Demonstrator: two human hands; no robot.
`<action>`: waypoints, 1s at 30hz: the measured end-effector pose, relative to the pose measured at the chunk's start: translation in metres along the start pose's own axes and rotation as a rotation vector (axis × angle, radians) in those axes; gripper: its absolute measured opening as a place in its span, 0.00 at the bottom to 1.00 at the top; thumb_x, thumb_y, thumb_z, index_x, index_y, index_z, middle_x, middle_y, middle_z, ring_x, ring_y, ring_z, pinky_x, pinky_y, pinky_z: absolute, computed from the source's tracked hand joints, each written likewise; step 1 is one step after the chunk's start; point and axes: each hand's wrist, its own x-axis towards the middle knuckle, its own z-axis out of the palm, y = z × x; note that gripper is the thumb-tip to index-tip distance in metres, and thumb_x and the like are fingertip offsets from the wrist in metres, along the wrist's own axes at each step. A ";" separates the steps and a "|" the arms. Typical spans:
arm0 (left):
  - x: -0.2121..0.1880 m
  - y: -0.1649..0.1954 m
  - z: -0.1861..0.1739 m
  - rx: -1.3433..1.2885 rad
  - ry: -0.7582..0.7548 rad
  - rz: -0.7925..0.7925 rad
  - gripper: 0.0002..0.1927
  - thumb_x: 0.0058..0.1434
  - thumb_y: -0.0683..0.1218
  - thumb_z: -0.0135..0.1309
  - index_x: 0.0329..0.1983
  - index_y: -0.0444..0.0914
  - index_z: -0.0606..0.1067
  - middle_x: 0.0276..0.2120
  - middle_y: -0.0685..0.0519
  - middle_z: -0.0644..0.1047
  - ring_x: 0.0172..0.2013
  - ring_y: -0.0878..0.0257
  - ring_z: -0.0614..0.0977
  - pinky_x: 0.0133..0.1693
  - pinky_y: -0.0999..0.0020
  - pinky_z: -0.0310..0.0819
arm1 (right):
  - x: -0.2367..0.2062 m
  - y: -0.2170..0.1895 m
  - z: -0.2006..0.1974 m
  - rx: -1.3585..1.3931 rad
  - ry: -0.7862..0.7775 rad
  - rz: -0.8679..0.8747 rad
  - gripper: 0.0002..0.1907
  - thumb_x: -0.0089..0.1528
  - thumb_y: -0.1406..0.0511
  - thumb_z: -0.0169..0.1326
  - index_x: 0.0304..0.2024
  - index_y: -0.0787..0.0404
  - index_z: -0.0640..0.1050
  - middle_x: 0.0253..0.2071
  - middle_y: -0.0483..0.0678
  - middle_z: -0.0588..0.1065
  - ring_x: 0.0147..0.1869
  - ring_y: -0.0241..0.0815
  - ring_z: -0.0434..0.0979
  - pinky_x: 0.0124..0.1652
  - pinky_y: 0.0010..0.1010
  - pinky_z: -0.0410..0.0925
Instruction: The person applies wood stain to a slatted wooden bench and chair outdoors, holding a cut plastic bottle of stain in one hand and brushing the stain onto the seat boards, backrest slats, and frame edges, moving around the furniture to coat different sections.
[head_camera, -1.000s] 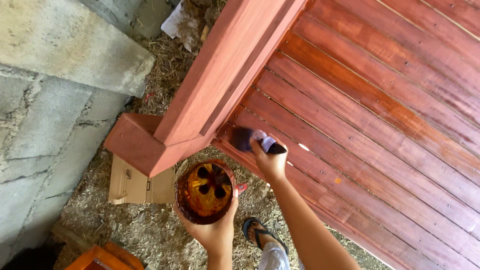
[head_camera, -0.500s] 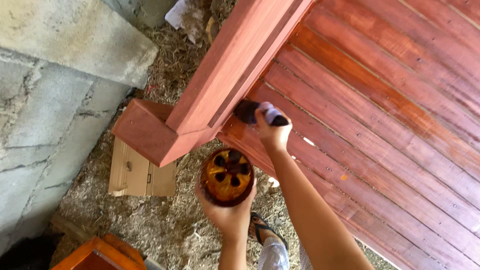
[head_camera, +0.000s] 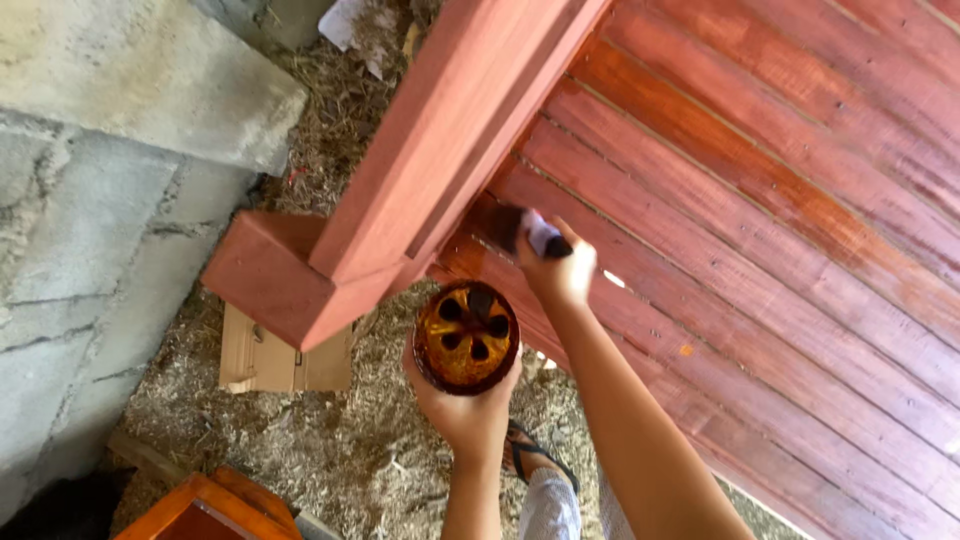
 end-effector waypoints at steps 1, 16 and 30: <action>0.002 0.001 0.000 -0.001 0.003 -0.001 0.52 0.41 0.41 0.75 0.67 0.29 0.58 0.59 0.38 0.72 0.57 0.51 0.80 0.59 0.58 0.80 | 0.001 0.003 -0.009 -0.111 0.002 -0.027 0.19 0.52 0.62 0.70 0.39 0.69 0.82 0.27 0.53 0.78 0.32 0.32 0.76 0.35 0.30 0.71; 0.007 0.014 0.027 0.012 0.013 0.000 0.55 0.38 0.42 0.76 0.67 0.28 0.59 0.57 0.40 0.74 0.56 0.51 0.81 0.57 0.59 0.81 | -0.004 0.023 -0.065 -0.065 -0.031 0.226 0.19 0.52 0.62 0.68 0.41 0.67 0.82 0.29 0.49 0.80 0.34 0.30 0.78 0.39 0.27 0.73; 0.028 0.026 0.074 -0.043 0.039 -0.073 0.54 0.40 0.41 0.75 0.68 0.30 0.58 0.59 0.42 0.72 0.57 0.54 0.79 0.59 0.60 0.79 | 0.044 0.022 -0.049 -0.029 0.057 0.218 0.12 0.58 0.63 0.67 0.39 0.64 0.83 0.25 0.49 0.77 0.29 0.34 0.72 0.36 0.29 0.72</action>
